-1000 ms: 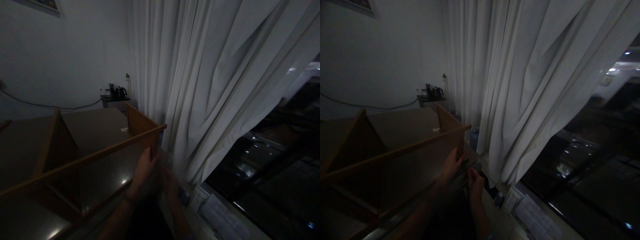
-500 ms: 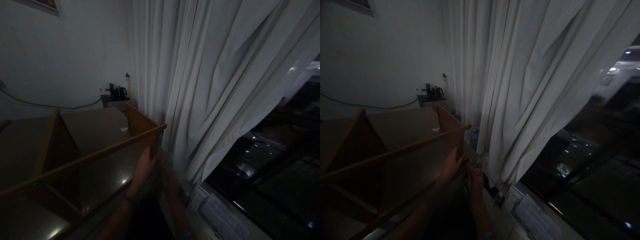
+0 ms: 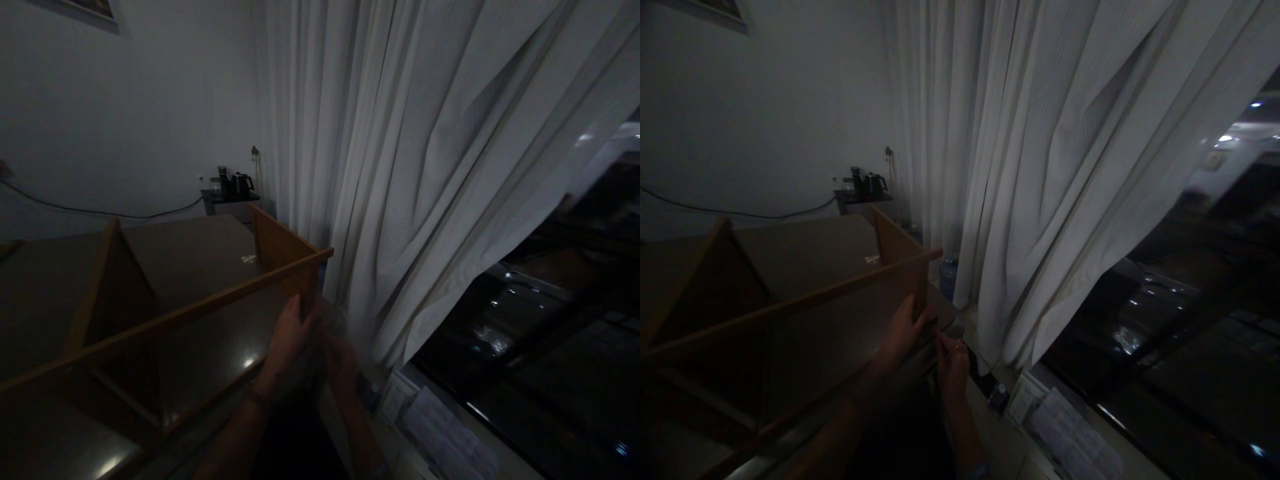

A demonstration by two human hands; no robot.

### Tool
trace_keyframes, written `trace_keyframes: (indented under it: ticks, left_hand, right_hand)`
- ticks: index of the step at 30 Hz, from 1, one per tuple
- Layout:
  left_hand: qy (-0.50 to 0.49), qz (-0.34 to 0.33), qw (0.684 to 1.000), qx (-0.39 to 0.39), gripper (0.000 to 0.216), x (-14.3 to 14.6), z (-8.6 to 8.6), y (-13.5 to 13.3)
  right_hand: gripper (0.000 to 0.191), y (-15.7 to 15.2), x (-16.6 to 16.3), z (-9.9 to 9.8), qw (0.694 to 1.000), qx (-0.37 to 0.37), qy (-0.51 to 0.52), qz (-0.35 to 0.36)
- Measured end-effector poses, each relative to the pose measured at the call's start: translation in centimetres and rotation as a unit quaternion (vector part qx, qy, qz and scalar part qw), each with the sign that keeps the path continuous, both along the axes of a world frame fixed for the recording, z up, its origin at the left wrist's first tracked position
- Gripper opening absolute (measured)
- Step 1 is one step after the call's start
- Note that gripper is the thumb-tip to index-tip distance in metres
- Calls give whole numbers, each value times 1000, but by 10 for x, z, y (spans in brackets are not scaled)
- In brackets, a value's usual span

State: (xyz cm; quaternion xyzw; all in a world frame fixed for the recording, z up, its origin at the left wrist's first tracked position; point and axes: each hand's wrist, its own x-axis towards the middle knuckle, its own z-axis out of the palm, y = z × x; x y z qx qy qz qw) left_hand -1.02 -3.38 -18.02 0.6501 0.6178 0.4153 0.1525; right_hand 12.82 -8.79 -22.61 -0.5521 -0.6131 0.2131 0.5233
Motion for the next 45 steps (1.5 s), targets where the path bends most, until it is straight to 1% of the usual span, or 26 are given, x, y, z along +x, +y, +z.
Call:
trace_keyframes:
  ticks: [4, 9, 14, 18, 21, 24, 26, 29, 34, 37, 41, 45]
  left_hand:
    - [2, 2, 1000, 3, 59, 0, -2, 1]
    - [0, -3, 1000, 2, 57, -1, 0, 0]
    - [-5, -6, 1000, 10, 56, 0, 0, 0]
    - [-2, -4, 1000, 17, 53, 0, 0, 0]
    - [-3, -6, 1000, 21, 50, 0, 2, -1]
    - [-2, -8, 1000, 17, 49, 0, 4, -2]
    - [0, -9, 1000, 15, 50, 0, 5, -2]
    - [4, -10, 1000, 11, 55, 0, 3, -2]
    - [0, -4, 1000, -1, 59, 0, 2, 0]
    - [3, -3, 1000, 2, 58, 0, 1, 1]
    - [6, 2, 1000, 6, 59, 0, -1, 1]
    - [5, 1, 1000, 12, 57, 0, -3, 1]
  right_hand:
    - [36, -5, -4, 1, 995, -33, 87, 22]
    - [41, -9, -6, 11, 977, -63, 191, 66]
    - [48, -8, -6, 15, 965, -83, 230, 91]
    - [54, -9, -6, 16, 969, -61, 225, 81]
    - [54, -10, -7, 17, 978, -61, 185, 81]
    - [50, -10, -7, 16, 986, -60, 128, 83]
    - [45, -9, -6, 14, 991, -47, 98, 78]
    - [40, -7, -4, 10, 994, -28, 73, 73]
    - [40, -4, -1, 5, 991, -25, 100, 84]
    - [42, -2, 0, 4, 990, -35, 115, 73]
    - [34, -4, 2, 6, 990, -46, 115, 60]
    - [32, -7, 4, 10, 991, -46, 109, 59]
